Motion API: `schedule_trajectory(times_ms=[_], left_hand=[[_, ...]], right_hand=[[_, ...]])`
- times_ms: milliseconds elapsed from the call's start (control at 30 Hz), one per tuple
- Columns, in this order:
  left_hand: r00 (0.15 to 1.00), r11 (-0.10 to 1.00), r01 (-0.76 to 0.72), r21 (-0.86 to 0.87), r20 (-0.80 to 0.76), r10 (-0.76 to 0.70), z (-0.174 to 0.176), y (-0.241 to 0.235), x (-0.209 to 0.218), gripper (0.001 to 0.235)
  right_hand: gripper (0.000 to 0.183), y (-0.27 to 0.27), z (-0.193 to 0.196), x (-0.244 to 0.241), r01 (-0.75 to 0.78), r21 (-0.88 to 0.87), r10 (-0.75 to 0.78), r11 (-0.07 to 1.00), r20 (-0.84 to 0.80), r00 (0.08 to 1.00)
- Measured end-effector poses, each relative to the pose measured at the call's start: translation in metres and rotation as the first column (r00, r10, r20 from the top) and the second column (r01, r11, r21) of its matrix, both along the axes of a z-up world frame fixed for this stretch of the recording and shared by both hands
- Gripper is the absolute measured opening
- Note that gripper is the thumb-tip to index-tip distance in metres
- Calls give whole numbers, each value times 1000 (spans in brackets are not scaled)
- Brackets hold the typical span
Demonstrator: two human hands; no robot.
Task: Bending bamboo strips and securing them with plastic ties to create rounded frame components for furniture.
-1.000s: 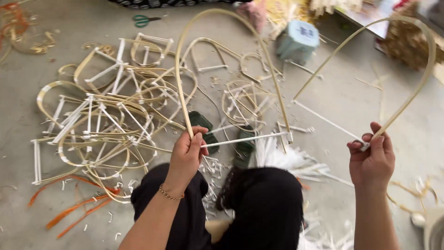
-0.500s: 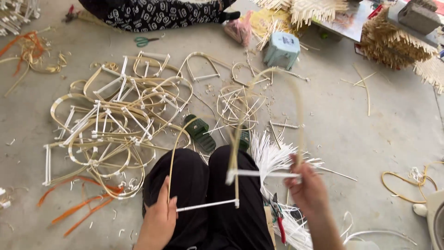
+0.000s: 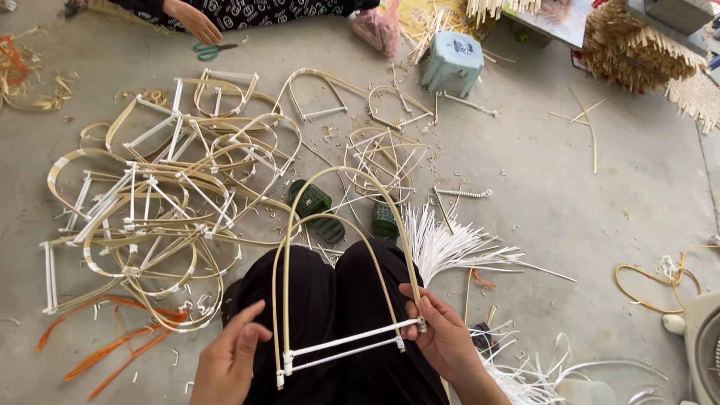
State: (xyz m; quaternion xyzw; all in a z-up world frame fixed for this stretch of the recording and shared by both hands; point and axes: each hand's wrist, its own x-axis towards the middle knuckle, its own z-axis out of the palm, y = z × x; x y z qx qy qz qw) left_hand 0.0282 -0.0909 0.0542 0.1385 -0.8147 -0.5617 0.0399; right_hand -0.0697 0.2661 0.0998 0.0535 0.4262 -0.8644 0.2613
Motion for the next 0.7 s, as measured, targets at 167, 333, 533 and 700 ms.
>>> schedule_trajectory(times_ms=[167, 333, 533, 700], left_hand=[[998, 971, 48, 234, 15, -53, 49, 17, -6, 67], [998, 997, -41, -69, 48, 44, 74, 35, -9, 63], [999, 994, -42, -101, 15, 44, 74, 42, -3, 65], [993, 971, -73, -229, 70, 91, 59, 43, -8, 55]], right_hand=[[44, -12, 3, 16, -65, 60, 68, 996, -49, 996], [45, -9, 5, 23, -132, 188, 154, 973, -106, 982], [54, -7, 27, 26, -46, 607, 265, 793, -277, 924], [65, -30, 41, 14, 11, 911, 385, 412, -185, 904]])
